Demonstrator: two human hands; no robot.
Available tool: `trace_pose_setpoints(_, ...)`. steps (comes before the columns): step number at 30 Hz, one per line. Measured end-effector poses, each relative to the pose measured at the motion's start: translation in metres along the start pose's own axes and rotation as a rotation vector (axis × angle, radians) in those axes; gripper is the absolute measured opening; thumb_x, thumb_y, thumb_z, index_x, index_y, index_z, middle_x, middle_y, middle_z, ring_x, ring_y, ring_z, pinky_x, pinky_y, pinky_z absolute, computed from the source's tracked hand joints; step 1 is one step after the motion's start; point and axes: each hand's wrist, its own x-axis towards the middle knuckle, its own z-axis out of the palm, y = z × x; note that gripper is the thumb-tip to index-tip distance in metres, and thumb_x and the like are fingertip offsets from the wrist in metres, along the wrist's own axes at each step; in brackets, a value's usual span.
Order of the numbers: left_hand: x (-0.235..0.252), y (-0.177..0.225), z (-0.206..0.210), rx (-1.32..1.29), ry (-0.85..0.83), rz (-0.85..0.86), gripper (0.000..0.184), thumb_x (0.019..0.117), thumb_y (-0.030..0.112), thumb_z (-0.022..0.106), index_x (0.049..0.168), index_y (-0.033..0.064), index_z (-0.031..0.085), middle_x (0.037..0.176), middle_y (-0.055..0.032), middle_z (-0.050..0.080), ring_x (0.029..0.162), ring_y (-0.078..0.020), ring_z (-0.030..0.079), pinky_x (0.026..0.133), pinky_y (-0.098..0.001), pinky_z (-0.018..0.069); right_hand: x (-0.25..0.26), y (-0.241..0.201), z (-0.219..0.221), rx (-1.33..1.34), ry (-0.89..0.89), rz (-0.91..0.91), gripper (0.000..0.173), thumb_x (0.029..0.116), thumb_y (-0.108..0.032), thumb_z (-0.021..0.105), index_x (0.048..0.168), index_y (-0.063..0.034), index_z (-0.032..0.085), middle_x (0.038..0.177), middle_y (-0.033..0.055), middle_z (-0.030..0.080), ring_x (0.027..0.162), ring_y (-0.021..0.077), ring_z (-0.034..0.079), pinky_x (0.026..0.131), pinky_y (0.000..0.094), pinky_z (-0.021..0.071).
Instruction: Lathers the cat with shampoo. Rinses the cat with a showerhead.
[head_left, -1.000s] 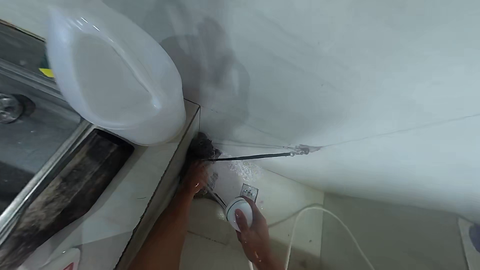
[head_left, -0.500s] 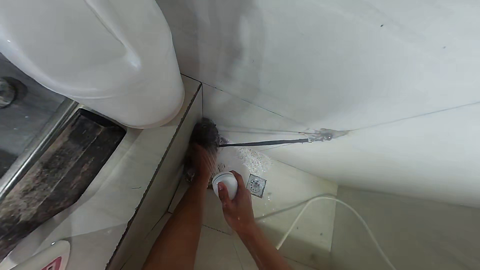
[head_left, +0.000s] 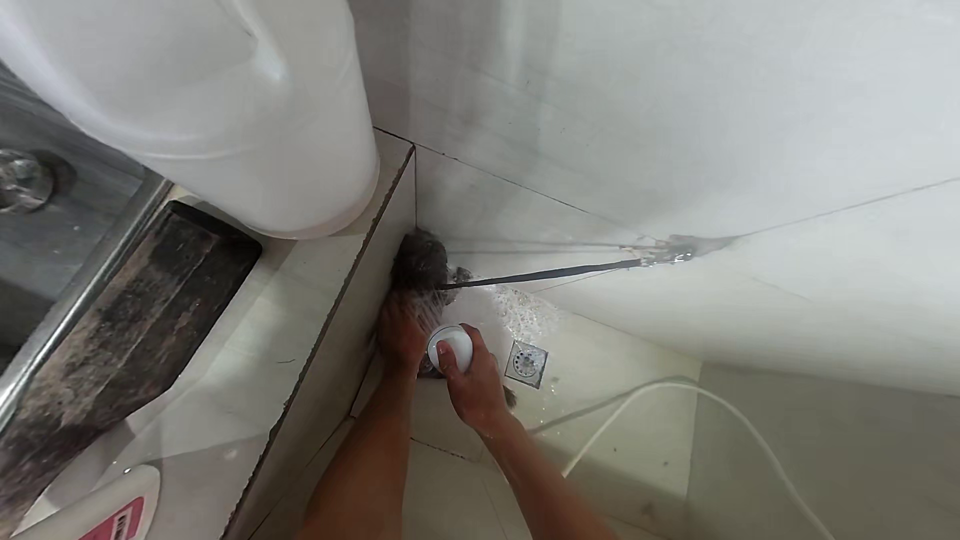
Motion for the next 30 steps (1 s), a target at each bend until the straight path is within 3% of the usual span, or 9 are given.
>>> trace_pose_setpoints(3,-0.014,-0.018,0.024,-0.176,0.129,0.042,0.066,0.0867,0.015,0.071,0.146,-0.0033,0.048,0.151,-0.0335,0.042,0.139,-0.0512,0.042,0.113,-0.0620,0.0364,-0.007,0.008,-0.003,0.029,0.002,-0.025,0.062,0.0960,-0.050,0.063,0.138,-0.0051,0.055,0.088,0.0078,0.072,0.078,0.0167,0.071,0.074,0.0398,0.0603)
trace_pose_setpoints(5,-0.013,-0.016,0.016,-0.227,0.155,0.108,0.049,0.0884,0.009,0.068,0.134,-0.0062,0.057,0.143,-0.0350,0.047,0.133,-0.0537,0.046,0.110,-0.0649,0.0379,-0.011,0.011,-0.007,0.049,-0.011,-0.009,0.065,0.0955,-0.051,0.063,0.139,-0.0030,0.054,0.092,0.0099,0.073,0.083,0.0183,0.072,0.078,0.0400,0.0600)
trace_pose_setpoints(8,0.007,0.000,-0.006,-0.049,-0.067,0.368,0.033,0.1033,0.014,0.055,0.130,-0.0038,0.065,0.139,-0.0268,0.059,0.131,-0.0453,0.054,0.112,-0.0592,0.0407,-0.011,0.014,-0.015,0.070,-0.067,0.050,0.070,0.0952,-0.054,0.063,0.141,-0.0018,0.053,0.100,0.0131,0.073,0.091,0.0211,0.072,0.086,0.0420,0.0591)
trace_pose_setpoints(12,0.045,0.024,0.006,0.309,-0.340,0.667,0.038,0.1050,0.019,0.052,0.139,0.0047,0.062,0.140,-0.0157,0.061,0.128,-0.0339,0.060,0.109,-0.0509,0.0471,-0.012,0.028,-0.024,0.079,-0.116,0.073,0.073,0.0953,-0.060,0.059,0.144,-0.0049,0.053,0.105,0.0141,0.073,0.096,0.0231,0.072,0.089,0.0449,0.0589)
trace_pose_setpoints(15,0.047,0.044,0.015,0.286,-0.376,0.580,0.039,0.1062,0.022,0.050,0.140,0.0046,0.058,0.134,-0.0192,0.064,0.120,-0.0375,0.064,0.100,-0.0560,0.0523,-0.013,0.044,-0.031,0.115,-0.093,0.072,0.074,0.0954,-0.060,0.060,0.143,-0.0038,0.053,0.103,0.0132,0.074,0.093,0.0215,0.073,0.086,0.0433,0.0601)
trace_pose_setpoints(18,0.046,0.058,0.037,0.360,-0.427,0.526,0.046,0.1058,0.020,0.052,0.148,0.0009,0.051,0.151,-0.0203,0.051,0.138,-0.0377,0.051,0.111,-0.0545,0.0444,-0.009,0.058,-0.040,0.133,-0.087,0.140,0.074,0.0954,-0.060,0.060,0.145,-0.0054,0.051,0.103,0.0124,0.074,0.093,0.0214,0.073,0.086,0.0431,0.0597)
trace_pose_setpoints(20,0.045,0.071,0.046,0.361,-0.451,0.492,0.042,0.1068,0.017,0.050,0.142,-0.0057,0.053,0.149,-0.0253,0.051,0.140,-0.0409,0.048,0.113,-0.0556,0.0417,-0.005,0.071,-0.044,0.154,-0.070,0.185,0.075,0.0951,-0.061,0.060,0.146,-0.0066,0.050,0.104,0.0122,0.073,0.094,0.0212,0.073,0.088,0.0431,0.0592)
trace_pose_setpoints(23,0.060,0.093,0.075,0.405,-0.423,0.408,0.032,0.1060,0.012,0.049,0.124,-0.0099,0.064,0.130,-0.0296,0.062,0.125,-0.0440,0.059,0.103,-0.0564,0.0486,0.004,0.090,-0.043,0.179,-0.045,0.186,0.073,0.0949,-0.059,0.061,0.145,-0.0059,0.051,0.104,0.0121,0.074,0.094,0.0205,0.073,0.087,0.0425,0.0597)
trace_pose_setpoints(30,0.090,0.111,0.133,0.363,-0.298,0.306,0.030,0.1049,0.014,0.050,0.122,-0.0054,0.065,0.121,-0.0276,0.067,0.115,-0.0437,0.065,0.094,-0.0601,0.0515,0.021,0.117,-0.046,0.197,-0.043,0.225,0.074,0.0938,-0.060,0.060,0.145,-0.0079,0.051,0.104,0.0115,0.074,0.096,0.0215,0.073,0.088,0.0441,0.0590)
